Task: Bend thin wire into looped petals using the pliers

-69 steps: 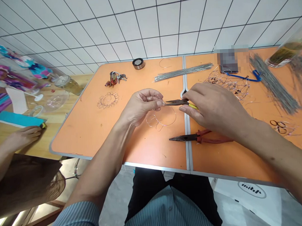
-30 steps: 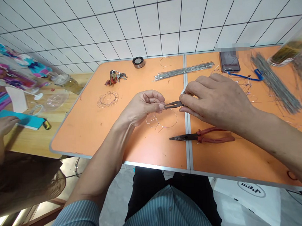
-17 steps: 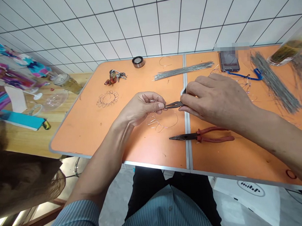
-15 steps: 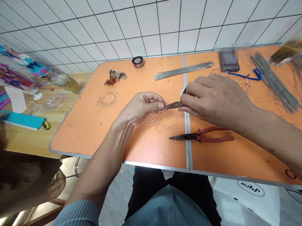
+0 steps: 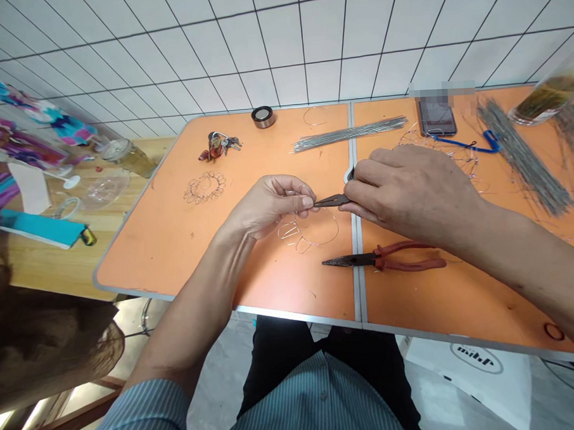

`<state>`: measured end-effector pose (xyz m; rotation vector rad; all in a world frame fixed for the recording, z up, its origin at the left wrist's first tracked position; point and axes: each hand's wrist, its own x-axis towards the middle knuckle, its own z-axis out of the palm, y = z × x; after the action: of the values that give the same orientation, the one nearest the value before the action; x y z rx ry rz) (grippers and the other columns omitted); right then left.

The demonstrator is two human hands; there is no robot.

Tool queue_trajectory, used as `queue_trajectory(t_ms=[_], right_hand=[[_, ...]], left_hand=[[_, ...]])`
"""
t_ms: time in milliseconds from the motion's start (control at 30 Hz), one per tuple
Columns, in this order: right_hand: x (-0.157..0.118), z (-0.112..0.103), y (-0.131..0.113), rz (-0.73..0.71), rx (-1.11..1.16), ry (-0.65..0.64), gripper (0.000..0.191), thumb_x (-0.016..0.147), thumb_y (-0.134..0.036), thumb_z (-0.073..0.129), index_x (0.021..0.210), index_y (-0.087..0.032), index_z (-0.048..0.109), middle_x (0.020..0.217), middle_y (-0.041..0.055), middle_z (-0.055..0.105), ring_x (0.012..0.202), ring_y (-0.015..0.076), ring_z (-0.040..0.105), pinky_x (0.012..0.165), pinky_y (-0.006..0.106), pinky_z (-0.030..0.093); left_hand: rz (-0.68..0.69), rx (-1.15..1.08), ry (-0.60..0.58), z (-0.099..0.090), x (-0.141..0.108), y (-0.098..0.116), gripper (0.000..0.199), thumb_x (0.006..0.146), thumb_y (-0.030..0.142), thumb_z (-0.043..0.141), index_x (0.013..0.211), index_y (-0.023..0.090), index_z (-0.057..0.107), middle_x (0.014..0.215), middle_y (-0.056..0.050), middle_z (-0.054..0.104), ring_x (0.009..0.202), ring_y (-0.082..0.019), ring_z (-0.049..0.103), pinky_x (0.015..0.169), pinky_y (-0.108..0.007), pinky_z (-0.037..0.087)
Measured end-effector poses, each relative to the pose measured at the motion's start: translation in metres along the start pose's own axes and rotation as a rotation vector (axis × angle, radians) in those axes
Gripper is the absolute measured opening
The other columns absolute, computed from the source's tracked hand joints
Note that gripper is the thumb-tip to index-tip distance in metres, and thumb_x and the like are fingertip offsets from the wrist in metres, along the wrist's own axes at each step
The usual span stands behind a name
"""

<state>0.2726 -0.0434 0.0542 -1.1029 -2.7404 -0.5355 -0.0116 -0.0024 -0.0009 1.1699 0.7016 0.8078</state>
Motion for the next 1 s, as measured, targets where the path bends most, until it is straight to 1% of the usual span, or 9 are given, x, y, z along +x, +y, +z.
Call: queue_trajectory(t_ms=[167, 267, 333, 433, 500, 567, 700, 833, 1000], right_hand=[[-0.001, -0.001, -0.002, 0.05, 0.012, 0.005, 0.056, 0.125, -0.055, 0.045, 0.082, -0.03, 0.07, 0.082, 0.0103, 0.069, 0.085, 0.0315, 0.063, 0.068, 0.046, 0.028], [-0.001, 0.0, -0.001, 0.04, -0.017, -0.02, 0.057, 0.125, -0.057, 0.041, 0.087, -0.031, 0.074, 0.087, 0.0121, 0.072, 0.087, 0.0333, 0.063, 0.072, 0.048, 0.032], [-0.002, 0.001, 0.0, 0.046, 0.011, -0.011, 0.056, 0.124, -0.059, 0.042, 0.091, -0.031, 0.077, 0.091, 0.0127, 0.073, 0.088, 0.0342, 0.063, 0.076, 0.049, 0.034], [-0.003, 0.002, 0.001, 0.069, 0.052, -0.005, 0.054, 0.123, -0.062, 0.042, 0.097, -0.031, 0.079, 0.095, 0.0129, 0.074, 0.091, 0.0351, 0.064, 0.078, 0.049, 0.035], [-0.003, 0.001, 0.0, 0.063, 0.031, -0.015, 0.055, 0.123, -0.061, 0.041, 0.099, -0.031, 0.079, 0.097, 0.0133, 0.075, 0.091, 0.0355, 0.064, 0.079, 0.049, 0.035], [-0.002, -0.001, -0.002, 0.058, 0.011, -0.017, 0.053, 0.124, -0.058, 0.042, 0.097, -0.03, 0.078, 0.097, 0.0135, 0.075, 0.09, 0.0352, 0.064, 0.078, 0.049, 0.034], [0.0, -0.007, -0.008, 0.088, 0.05, 0.006, 0.046, 0.122, -0.053, 0.053, 0.088, -0.03, 0.074, 0.092, 0.0122, 0.073, 0.09, 0.0338, 0.061, 0.078, 0.049, 0.031], [0.002, -0.01, -0.01, 0.093, 0.094, -0.005, 0.044, 0.121, -0.049, 0.057, 0.083, -0.031, 0.071, 0.09, 0.0112, 0.071, 0.091, 0.0338, 0.06, 0.078, 0.049, 0.031], [0.002, -0.011, -0.011, 0.042, 0.019, 0.003, 0.05, 0.124, -0.049, 0.047, 0.083, -0.031, 0.069, 0.086, 0.0108, 0.068, 0.088, 0.0339, 0.058, 0.077, 0.05, 0.031]], left_hand=[[-0.002, 0.011, 0.001, 0.0, 0.0, 0.0, 0.027, 0.074, 0.026, 0.106, 0.085, 0.014, 0.084, 0.081, -0.006, 0.085, 0.068, -0.011, 0.069, 0.071, -0.028, 0.055], [0.002, 0.009, 0.017, 0.001, 0.0, 0.0, 0.029, 0.073, 0.028, 0.107, 0.086, 0.014, 0.084, 0.082, -0.006, 0.085, 0.068, -0.011, 0.069, 0.072, -0.028, 0.055], [0.008, 0.004, 0.025, 0.001, 0.0, 0.001, 0.031, 0.072, 0.029, 0.108, 0.085, 0.015, 0.084, 0.082, -0.005, 0.085, 0.068, -0.01, 0.068, 0.071, -0.028, 0.055], [0.012, 0.002, 0.034, 0.001, 0.0, 0.001, 0.035, 0.068, 0.03, 0.111, 0.084, 0.015, 0.084, 0.081, -0.004, 0.084, 0.067, -0.01, 0.068, 0.069, -0.027, 0.054], [0.018, 0.006, 0.037, 0.001, 0.0, 0.001, 0.036, 0.067, 0.031, 0.112, 0.084, 0.015, 0.085, 0.08, -0.003, 0.083, 0.067, -0.01, 0.067, 0.069, -0.026, 0.054], [0.024, 0.009, 0.04, 0.001, 0.001, 0.001, 0.037, 0.067, 0.032, 0.112, 0.084, 0.015, 0.085, 0.079, -0.003, 0.082, 0.066, -0.01, 0.067, 0.069, -0.026, 0.054], [0.022, 0.022, 0.045, 0.001, 0.002, -0.001, 0.037, 0.066, 0.033, 0.112, 0.084, 0.016, 0.084, 0.077, -0.002, 0.08, 0.067, -0.01, 0.066, 0.07, -0.027, 0.055], [0.011, 0.026, 0.056, 0.001, 0.002, -0.002, 0.036, 0.067, 0.032, 0.111, 0.084, 0.015, 0.085, 0.08, -0.004, 0.082, 0.068, -0.011, 0.067, 0.072, -0.028, 0.055], [0.016, 0.025, 0.058, 0.002, 0.002, -0.004, 0.034, 0.068, 0.033, 0.11, 0.083, 0.015, 0.085, 0.081, -0.005, 0.083, 0.069, -0.011, 0.068, 0.073, -0.029, 0.055]])
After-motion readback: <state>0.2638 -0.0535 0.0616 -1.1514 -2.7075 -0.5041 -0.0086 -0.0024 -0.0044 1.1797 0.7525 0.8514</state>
